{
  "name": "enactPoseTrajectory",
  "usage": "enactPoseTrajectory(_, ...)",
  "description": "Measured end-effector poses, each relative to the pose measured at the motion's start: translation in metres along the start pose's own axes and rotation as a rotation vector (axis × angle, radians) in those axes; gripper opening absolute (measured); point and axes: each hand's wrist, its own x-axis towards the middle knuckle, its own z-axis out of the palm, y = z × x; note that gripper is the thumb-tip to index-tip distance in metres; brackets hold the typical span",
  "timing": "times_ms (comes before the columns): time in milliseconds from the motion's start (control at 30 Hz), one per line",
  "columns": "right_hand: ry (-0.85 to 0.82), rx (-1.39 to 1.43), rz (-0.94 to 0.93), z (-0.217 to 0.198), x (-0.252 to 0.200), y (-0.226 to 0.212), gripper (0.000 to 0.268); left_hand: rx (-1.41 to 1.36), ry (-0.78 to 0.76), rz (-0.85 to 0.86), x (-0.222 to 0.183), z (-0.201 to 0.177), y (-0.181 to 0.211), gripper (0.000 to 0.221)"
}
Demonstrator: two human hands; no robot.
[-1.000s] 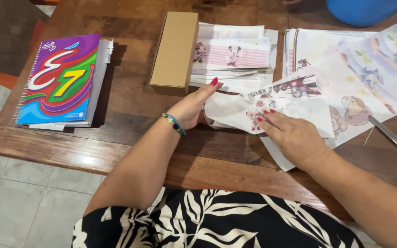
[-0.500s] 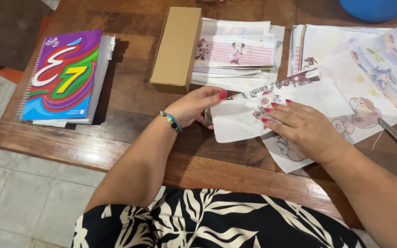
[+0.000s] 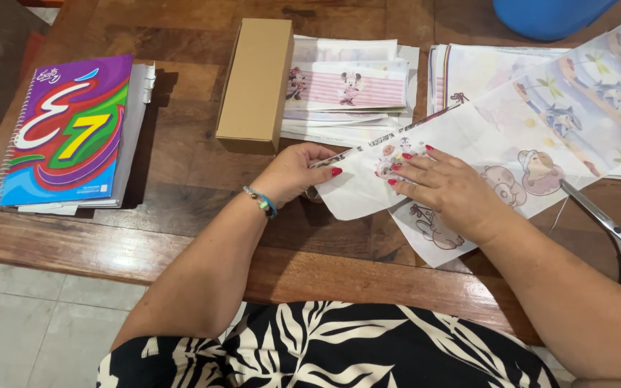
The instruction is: Cutting out printed designs from paper sheets using scissors and organizing them on a table
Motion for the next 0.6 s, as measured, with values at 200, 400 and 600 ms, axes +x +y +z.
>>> enactPoseTrajectory(200,-0.002,0.037,0.012,0.004,0.003,0.002,0.040,0.090,0.053,0.021,-0.011,0.005,0.015,0.039)
enactPoseTrajectory(400,-0.043,-0.019,0.011,0.003,0.009,0.001,0.044,0.261,0.103,0.023,-0.010,0.008,0.014,0.036)
enactPoseTrajectory(600,-0.045,0.438,0.238,-0.069,0.038,-0.009,0.060,0.634,0.146,0.153,-0.013,-0.002,0.032,0.023)
